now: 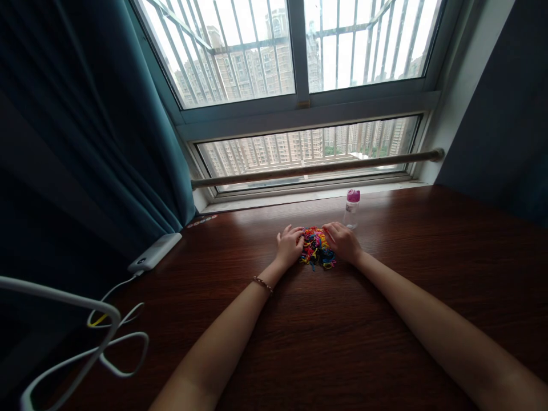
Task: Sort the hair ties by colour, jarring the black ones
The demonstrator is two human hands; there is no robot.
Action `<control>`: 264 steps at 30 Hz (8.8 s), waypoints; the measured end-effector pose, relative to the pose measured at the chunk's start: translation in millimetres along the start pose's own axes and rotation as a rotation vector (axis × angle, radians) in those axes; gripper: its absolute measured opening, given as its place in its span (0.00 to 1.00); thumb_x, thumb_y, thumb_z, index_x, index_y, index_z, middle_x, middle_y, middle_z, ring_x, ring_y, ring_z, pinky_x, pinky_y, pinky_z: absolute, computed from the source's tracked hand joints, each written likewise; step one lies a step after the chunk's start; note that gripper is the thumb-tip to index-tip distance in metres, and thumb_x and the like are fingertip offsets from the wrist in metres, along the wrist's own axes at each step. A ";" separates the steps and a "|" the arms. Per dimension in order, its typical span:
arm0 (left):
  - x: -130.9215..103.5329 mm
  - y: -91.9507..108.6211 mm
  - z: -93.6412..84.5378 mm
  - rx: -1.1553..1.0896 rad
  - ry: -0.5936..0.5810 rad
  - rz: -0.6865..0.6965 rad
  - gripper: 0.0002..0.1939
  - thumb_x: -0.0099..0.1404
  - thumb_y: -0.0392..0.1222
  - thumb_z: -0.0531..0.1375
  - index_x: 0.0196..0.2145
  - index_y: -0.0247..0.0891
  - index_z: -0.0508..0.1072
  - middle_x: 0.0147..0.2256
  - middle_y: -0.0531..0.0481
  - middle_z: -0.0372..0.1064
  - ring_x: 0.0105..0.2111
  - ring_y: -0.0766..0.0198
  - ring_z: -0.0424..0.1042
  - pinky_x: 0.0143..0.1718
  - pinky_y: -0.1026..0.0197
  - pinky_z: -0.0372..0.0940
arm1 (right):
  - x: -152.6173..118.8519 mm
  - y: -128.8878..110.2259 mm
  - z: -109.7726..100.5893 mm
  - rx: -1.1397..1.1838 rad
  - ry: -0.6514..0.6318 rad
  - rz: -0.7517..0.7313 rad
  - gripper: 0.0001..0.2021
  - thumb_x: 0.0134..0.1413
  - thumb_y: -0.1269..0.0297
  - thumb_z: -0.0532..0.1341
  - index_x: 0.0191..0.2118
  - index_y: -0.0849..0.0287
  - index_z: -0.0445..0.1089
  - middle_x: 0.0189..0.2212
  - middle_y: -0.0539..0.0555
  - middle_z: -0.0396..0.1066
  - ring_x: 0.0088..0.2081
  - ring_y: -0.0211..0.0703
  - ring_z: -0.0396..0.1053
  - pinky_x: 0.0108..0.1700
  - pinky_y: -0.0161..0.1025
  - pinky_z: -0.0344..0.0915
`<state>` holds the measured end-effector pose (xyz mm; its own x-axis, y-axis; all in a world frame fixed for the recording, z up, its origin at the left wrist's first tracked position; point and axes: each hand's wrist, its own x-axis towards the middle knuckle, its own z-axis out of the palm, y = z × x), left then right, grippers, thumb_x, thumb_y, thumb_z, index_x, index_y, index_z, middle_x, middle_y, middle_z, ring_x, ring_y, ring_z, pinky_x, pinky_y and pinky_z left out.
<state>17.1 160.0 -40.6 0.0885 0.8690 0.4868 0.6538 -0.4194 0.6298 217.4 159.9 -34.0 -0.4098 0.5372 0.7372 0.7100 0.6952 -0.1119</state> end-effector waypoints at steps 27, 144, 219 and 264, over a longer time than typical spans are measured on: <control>7.4 -22.1 2.6 -0.226 0.133 -0.145 0.20 0.49 0.24 0.54 0.41 0.35 0.65 0.29 0.51 0.69 0.29 0.66 0.71 0.34 0.64 0.65 | -1.2 2.4 2.3 0.004 0.003 -0.015 0.08 0.56 0.71 0.51 0.40 0.60 0.64 0.33 0.57 0.68 0.36 0.47 0.65 0.40 0.43 0.62; -57.7 25.3 -50.6 0.219 -0.106 -0.082 0.05 0.54 0.31 0.55 0.29 0.37 0.68 0.28 0.53 0.64 0.29 0.66 0.65 0.32 0.64 0.61 | -22.1 -77.0 -47.7 0.915 -0.343 0.218 0.06 0.51 0.63 0.60 0.32 0.59 0.71 0.25 0.52 0.72 0.25 0.37 0.70 0.27 0.32 0.67; -51.7 18.2 -45.3 -0.587 -0.061 -0.387 0.09 0.54 0.42 0.60 0.29 0.34 0.66 0.23 0.53 0.69 0.24 0.65 0.72 0.25 0.65 0.66 | -24.1 -53.7 -33.8 0.643 -0.044 0.619 0.12 0.56 0.59 0.55 0.28 0.59 0.70 0.23 0.51 0.72 0.22 0.40 0.67 0.24 0.34 0.62; -74.7 51.7 -50.7 -0.259 -0.347 0.191 0.08 0.60 0.41 0.55 0.31 0.37 0.74 0.30 0.46 0.71 0.29 0.65 0.69 0.33 0.64 0.64 | -27.0 -42.4 -23.3 0.560 -0.014 0.571 0.11 0.55 0.63 0.54 0.37 0.59 0.73 0.35 0.57 0.72 0.38 0.47 0.69 0.42 0.42 0.64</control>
<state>6.1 60.1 -13.7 0.4632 0.7880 0.4055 0.3963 -0.5935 0.7005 211.7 104.8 -33.6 -0.0796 0.8856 0.4576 0.4204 0.4460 -0.7901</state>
